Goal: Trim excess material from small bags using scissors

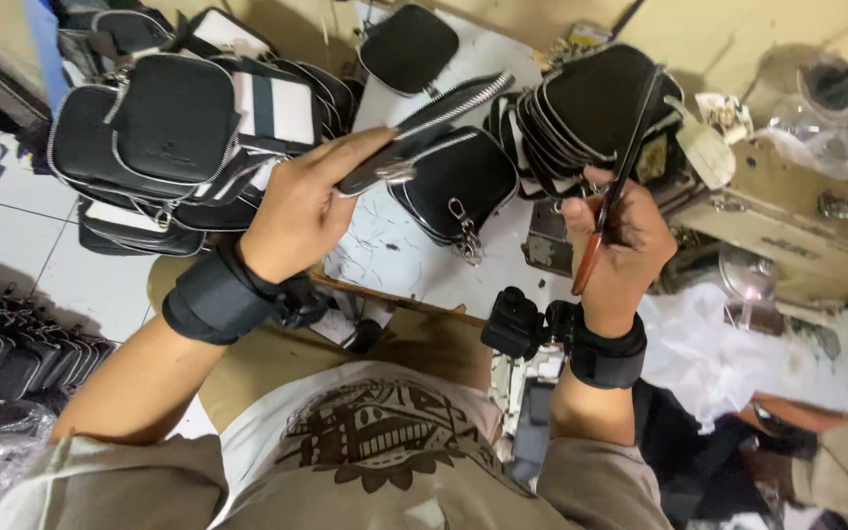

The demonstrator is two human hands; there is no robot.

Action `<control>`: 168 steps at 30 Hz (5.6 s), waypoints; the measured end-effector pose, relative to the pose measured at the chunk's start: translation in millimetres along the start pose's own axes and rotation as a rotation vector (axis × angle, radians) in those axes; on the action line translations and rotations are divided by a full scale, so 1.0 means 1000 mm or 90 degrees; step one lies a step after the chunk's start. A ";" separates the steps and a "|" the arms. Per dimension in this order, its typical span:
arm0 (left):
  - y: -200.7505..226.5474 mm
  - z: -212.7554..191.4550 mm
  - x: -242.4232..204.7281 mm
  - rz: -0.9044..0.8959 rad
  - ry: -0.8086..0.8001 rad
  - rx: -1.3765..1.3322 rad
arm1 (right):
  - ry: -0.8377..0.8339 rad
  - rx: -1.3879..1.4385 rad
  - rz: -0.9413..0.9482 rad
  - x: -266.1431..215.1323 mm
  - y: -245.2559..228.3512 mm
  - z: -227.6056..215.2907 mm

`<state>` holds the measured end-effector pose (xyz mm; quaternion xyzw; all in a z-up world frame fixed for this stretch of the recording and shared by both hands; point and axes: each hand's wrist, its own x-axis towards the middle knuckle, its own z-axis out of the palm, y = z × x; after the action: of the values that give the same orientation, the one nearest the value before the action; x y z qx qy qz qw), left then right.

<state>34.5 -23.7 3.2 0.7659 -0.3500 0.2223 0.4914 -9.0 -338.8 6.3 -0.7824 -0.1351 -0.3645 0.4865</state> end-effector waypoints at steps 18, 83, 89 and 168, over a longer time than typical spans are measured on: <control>-0.060 0.055 0.051 -0.130 -0.578 0.328 | -0.037 -0.088 0.039 0.037 -0.010 0.006; -0.053 -0.001 0.079 -0.317 0.375 -0.345 | -0.112 -0.224 -0.253 0.076 0.052 0.082; -0.042 0.010 0.083 -0.308 0.330 -0.317 | -0.053 -0.390 -0.342 0.072 0.076 0.082; -0.041 0.010 0.080 -0.282 0.294 -0.295 | -0.086 -0.275 -0.255 0.071 0.085 0.081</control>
<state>117.8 -47.5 29.7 0.6215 -0.0978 0.1923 0.7531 124.5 -320.4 -20.8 -0.8482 -0.2381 -0.4204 0.2173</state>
